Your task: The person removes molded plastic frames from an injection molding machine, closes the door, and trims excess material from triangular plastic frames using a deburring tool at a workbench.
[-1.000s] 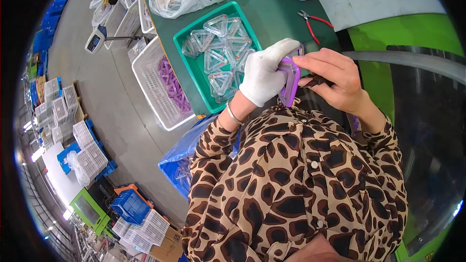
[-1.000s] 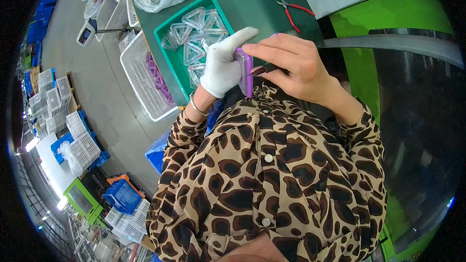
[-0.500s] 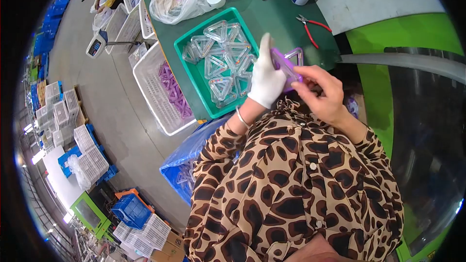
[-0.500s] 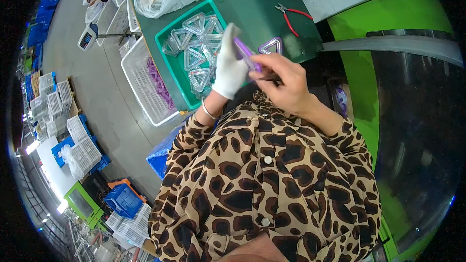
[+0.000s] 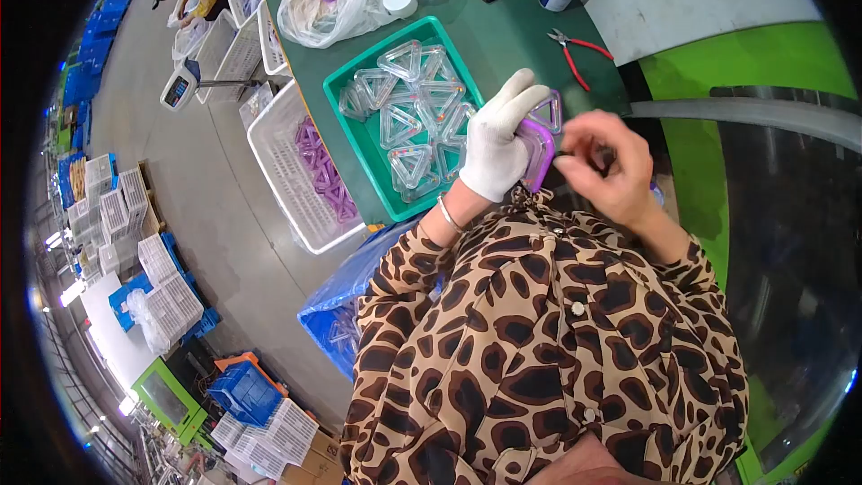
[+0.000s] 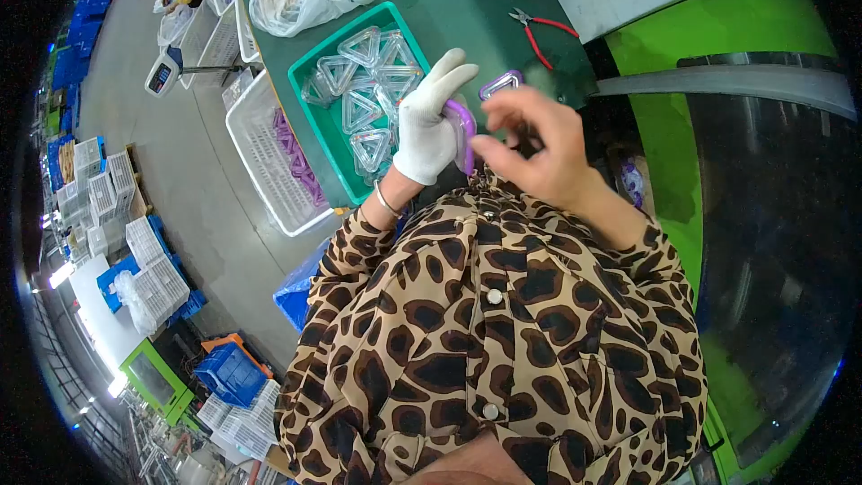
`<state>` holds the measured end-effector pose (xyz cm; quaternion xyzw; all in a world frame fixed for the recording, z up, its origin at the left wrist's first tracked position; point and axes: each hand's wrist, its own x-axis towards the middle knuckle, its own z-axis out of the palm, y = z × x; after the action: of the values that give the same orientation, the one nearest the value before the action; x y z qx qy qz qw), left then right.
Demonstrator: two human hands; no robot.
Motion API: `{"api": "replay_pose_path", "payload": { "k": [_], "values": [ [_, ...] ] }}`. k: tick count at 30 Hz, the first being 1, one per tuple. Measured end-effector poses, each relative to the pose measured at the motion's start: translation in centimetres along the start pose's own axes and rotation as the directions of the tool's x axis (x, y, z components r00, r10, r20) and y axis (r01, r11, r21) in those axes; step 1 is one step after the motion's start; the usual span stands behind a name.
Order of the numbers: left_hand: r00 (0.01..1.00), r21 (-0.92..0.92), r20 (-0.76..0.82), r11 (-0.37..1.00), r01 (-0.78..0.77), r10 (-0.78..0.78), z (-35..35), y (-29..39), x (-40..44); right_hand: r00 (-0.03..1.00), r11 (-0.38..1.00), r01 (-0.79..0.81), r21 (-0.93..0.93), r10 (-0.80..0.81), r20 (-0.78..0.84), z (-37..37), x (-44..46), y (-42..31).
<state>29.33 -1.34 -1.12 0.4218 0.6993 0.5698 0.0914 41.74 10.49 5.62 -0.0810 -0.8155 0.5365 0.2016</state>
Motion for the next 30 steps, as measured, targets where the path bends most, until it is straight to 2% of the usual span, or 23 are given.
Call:
{"api": "replay_pose_path", "payload": {
  "k": [1, 3, 4, 5, 7, 8, 10, 12, 14, 16, 30],
  "values": [
    [0.999, -0.006, 0.027, 1.0, 0.017, -0.017, -0.3, 0.1, 0.1, 0.996, 0.997, -0.071, 0.026, 0.069, 0.054, -0.5, 0.4, 0.4],
    [0.998, -0.013, 0.057, 0.999, 0.038, -0.037, -0.6, 0.1, 0.1, 0.885, 0.883, -0.411, 0.226, 0.327, 0.332, -2.5, 1.2, 0.7],
    [0.997, -0.015, 0.068, 1.0, 0.027, -0.026, -0.6, -0.1, 0.1, 0.833, 0.804, -0.528, 0.271, 0.431, 0.346, -2.6, 1.4, 0.0],
    [0.997, -0.019, 0.08, 1.0, 0.017, -0.015, -0.7, 0.0, 0.3, 0.832, 0.804, -0.53, 0.27, 0.433, 0.346, -2.8, 1.9, -0.5],
    [0.995, -0.008, 0.095, 1.0, -0.004, 0.005, -0.9, 0.2, 0.6, 0.839, 0.908, -0.41, 0.085, 0.339, 0.426, -3.0, 2.3, -0.7],
    [0.994, 0.003, 0.111, 1.0, -0.025, 0.024, -1.0, 0.5, 0.6, 0.838, 0.907, -0.412, 0.084, 0.341, 0.425, -3.0, 2.3, -0.5],
    [0.993, -0.006, 0.12, 1.0, -0.018, 0.019, -1.0, 0.7, 0.8, 0.895, 0.958, -0.285, 0.04, 0.25, 0.37, -3.0, 2.5, 0.1],
    [0.992, -0.013, 0.127, 1.0, -0.01, 0.012, -1.1, 0.8, 0.8, 0.898, 0.961, -0.273, 0.033, 0.243, 0.367, -3.1, 2.6, 0.2],
    [0.992, 0.021, 0.09, 0.996, -0.088, 0.086, -1.0, 0.7, 0.9, 0.901, 0.965, -0.262, 0.026, 0.235, 0.365, -3.2, 2.7, 0.3],
    [0.992, 0.029, 0.087, 0.995, -0.095, 0.093, -1.1, 0.6, 0.7, 0.912, 0.976, -0.218, 0.015, 0.198, 0.359, -3.1, 2.6, 0.6],
    [0.99, -0.022, 0.117, 0.997, -0.078, 0.08, -0.8, 0.4, 0.7, 0.903, 0.967, -0.255, 0.025, 0.229, 0.364, -3.5, 2.6, 1.0]
  ]
}}
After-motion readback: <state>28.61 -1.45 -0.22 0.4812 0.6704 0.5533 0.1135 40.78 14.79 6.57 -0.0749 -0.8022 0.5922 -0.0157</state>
